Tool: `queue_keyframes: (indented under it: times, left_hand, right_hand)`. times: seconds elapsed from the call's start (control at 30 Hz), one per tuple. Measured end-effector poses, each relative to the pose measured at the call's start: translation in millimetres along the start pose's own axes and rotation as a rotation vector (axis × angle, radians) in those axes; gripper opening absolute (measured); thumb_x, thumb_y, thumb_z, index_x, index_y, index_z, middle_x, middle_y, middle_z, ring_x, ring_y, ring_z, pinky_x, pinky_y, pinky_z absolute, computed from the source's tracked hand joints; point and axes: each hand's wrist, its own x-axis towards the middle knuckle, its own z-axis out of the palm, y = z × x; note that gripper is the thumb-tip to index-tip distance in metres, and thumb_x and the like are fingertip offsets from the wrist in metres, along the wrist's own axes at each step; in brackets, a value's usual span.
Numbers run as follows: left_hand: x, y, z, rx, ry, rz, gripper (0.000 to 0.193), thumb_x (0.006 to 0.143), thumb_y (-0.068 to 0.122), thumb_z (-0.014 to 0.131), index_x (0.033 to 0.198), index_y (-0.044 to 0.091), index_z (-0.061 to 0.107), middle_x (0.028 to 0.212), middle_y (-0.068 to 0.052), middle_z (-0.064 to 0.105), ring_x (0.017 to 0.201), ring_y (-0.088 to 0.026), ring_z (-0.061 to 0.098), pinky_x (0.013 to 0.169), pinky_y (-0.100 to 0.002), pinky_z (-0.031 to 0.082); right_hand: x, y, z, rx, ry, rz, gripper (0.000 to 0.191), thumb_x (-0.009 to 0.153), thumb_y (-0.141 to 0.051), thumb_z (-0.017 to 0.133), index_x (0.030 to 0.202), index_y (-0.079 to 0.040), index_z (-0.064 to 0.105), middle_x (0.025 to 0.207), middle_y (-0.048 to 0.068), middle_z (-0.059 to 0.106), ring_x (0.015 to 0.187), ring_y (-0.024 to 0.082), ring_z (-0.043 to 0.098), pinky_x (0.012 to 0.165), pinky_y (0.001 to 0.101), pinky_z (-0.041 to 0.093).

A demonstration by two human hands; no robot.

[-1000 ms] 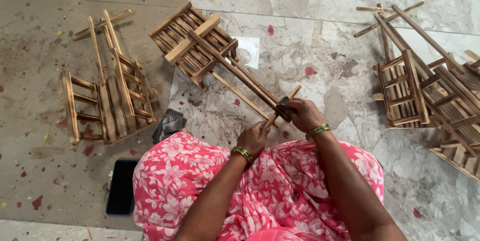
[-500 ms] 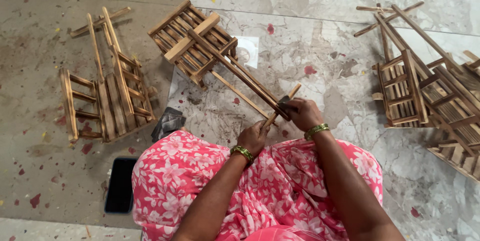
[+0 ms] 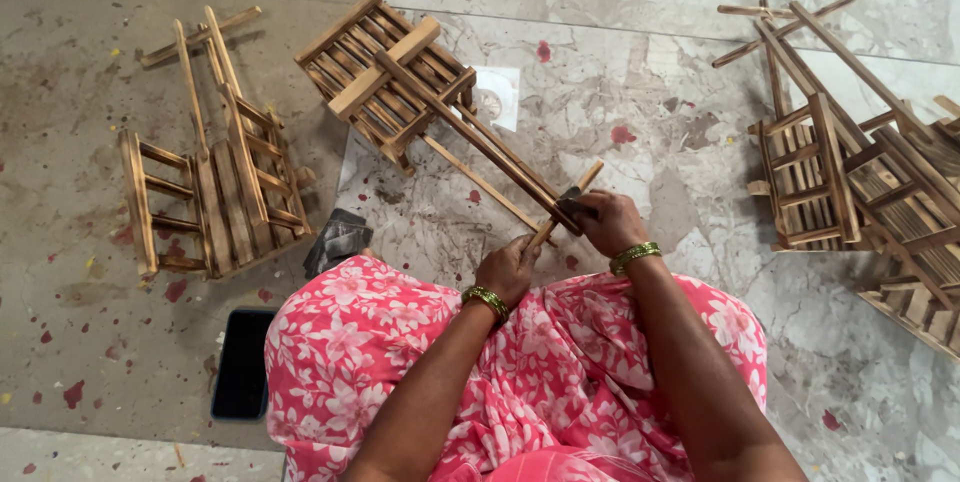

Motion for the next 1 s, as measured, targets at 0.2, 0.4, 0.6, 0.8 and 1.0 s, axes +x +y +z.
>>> queue_keyframes:
  times: [0.2,0.4,0.6,0.8,1.0]
  left_hand:
    - [1.5,5.7,-2.9,-0.002,-0.008,-0.012,0.040,0.098,0.044,0.055,0.127,0.020,0.069,0.096,-0.019,0.075,0.091,-0.038,0.072,0.078,-0.049,0.056]
    - [1.3,8.8,-6.3,-0.005,-0.023,-0.031,0.044,0.098,0.047,0.052,0.129,0.019,0.067,0.097,-0.019,0.074,0.091,-0.038,0.072,0.079,-0.049,0.055]
    - [12.3,-1.0,8.7,-0.281,-0.026,0.010,0.041,0.100,0.034,0.057,0.133,0.010,0.064,0.093,-0.015,0.071,0.082,-0.029,0.066,0.071,-0.041,0.052]
    - [14.3,-0.3,16.3,-0.977,-0.220,-0.252,0.046,0.087,0.013,0.054,0.133,0.006,0.054,0.079,-0.002,0.056,0.059,-0.011,0.050,0.054,-0.027,0.043]
    - [3.6,3.5,21.1,-0.895,-0.161,-0.185,0.044,0.090,0.009,0.055,0.134,0.003,0.052,0.083,-0.003,0.061,0.064,-0.010,0.055,0.059,-0.025,0.048]
  right_hand:
    - [6.1,-2.5,-1.9,-0.086,0.170,0.061,0.018,0.083,-0.011,0.075,0.101,-0.011,0.080,0.097,0.011,0.075,0.084,0.033,0.072,0.073,0.0412,0.056]
    - [-0.5,-16.8,-13.4,-0.056,0.232,-0.005,0.018,0.086,-0.013,0.076,0.103,-0.006,0.077,0.093,0.013,0.072,0.079,0.033,0.070,0.068,0.0407,0.055]
    - [-29.4,-35.1,-11.0,-0.060,0.189,-0.196,0.009,0.094,-0.013,0.072,0.100,-0.010,0.078,0.091,0.007,0.074,0.068,0.023,0.072,0.057,0.0335,0.058]
    - [-43.4,-53.9,4.4,-0.263,0.232,-0.185,0.008,0.091,-0.015,0.070,0.096,-0.009,0.073,0.091,0.010,0.072,0.072,0.031,0.070,0.061,0.0425,0.058]
    - [-34.6,-41.5,20.7,-0.363,0.170,-0.138,0.011,0.090,-0.016,0.066,0.098,-0.010,0.071,0.092,0.011,0.072,0.074,0.032,0.071,0.061,0.0443,0.058]
